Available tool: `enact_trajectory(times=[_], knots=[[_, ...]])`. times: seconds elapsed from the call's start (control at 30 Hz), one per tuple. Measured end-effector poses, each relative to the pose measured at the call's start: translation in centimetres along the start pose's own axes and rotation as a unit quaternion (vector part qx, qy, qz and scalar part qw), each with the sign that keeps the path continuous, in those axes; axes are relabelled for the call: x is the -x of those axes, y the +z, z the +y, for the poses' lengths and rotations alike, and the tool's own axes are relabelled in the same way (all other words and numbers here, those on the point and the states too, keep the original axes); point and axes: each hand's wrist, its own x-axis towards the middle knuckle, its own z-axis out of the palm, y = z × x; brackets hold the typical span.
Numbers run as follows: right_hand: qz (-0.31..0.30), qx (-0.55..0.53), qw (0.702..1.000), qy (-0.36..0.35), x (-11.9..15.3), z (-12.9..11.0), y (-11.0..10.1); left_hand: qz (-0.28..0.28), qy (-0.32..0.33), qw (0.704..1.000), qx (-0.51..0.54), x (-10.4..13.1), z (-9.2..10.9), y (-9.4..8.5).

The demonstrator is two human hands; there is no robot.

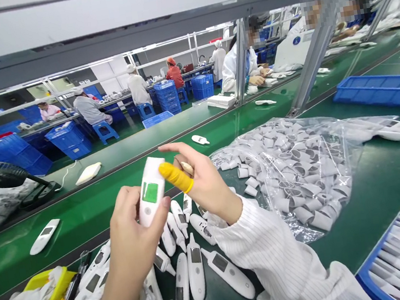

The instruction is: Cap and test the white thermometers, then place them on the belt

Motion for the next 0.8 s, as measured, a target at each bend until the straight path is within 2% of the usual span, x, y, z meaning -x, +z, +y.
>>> enact_trajectory(times=[0.07, 0.13, 0.23, 0.3, 0.37, 0.47, 0.6, 0.63, 0.7, 0.8], knots=[[-0.001, 0.066, 0.998, -0.002, 0.1, -0.1, -0.5, -0.030, -0.048, 0.988, 0.145, -0.5, -0.4, -0.4], [0.001, 0.139, 0.990, -0.028, 0.3, -0.3, -0.7, -0.068, -0.081, 0.949, 0.296, -0.8, -0.8, -0.7], [0.008, 0.242, 0.961, -0.135, 0.6, -0.6, -0.3, -0.087, -0.077, 0.904, 0.411, -0.9, -1.1, -1.0], [0.027, 0.298, 0.933, -0.202, 0.7, -0.6, 0.2, -0.096, -0.067, 0.893, 0.434, -0.8, -1.1, -1.1], [0.041, 0.340, 0.910, -0.231, 0.8, -0.6, 0.5, -0.103, -0.060, 0.894, 0.431, -0.5, -1.0, -1.1], [0.046, 0.393, 0.884, -0.250, 0.9, -0.7, 0.9, -0.096, -0.046, 0.911, 0.398, -0.3, -0.8, -0.9], [0.076, 0.457, 0.846, -0.266, 1.1, -0.9, 1.1, -0.055, -0.014, 0.948, 0.314, -0.3, -0.8, -0.7], [0.075, 0.459, 0.845, -0.264, 1.1, -0.9, 1.1, -0.055, -0.009, 0.951, 0.303, -0.4, -0.8, -0.7], [0.052, 0.433, 0.866, -0.246, 1.1, -0.8, 1.0, -0.079, -0.019, 0.941, 0.329, -0.5, -1.0, -1.0], [-0.027, 0.331, 0.920, -0.208, 0.9, -0.7, 0.9, -0.151, -0.070, 0.884, 0.437, -0.8, -1.1, -1.6]])
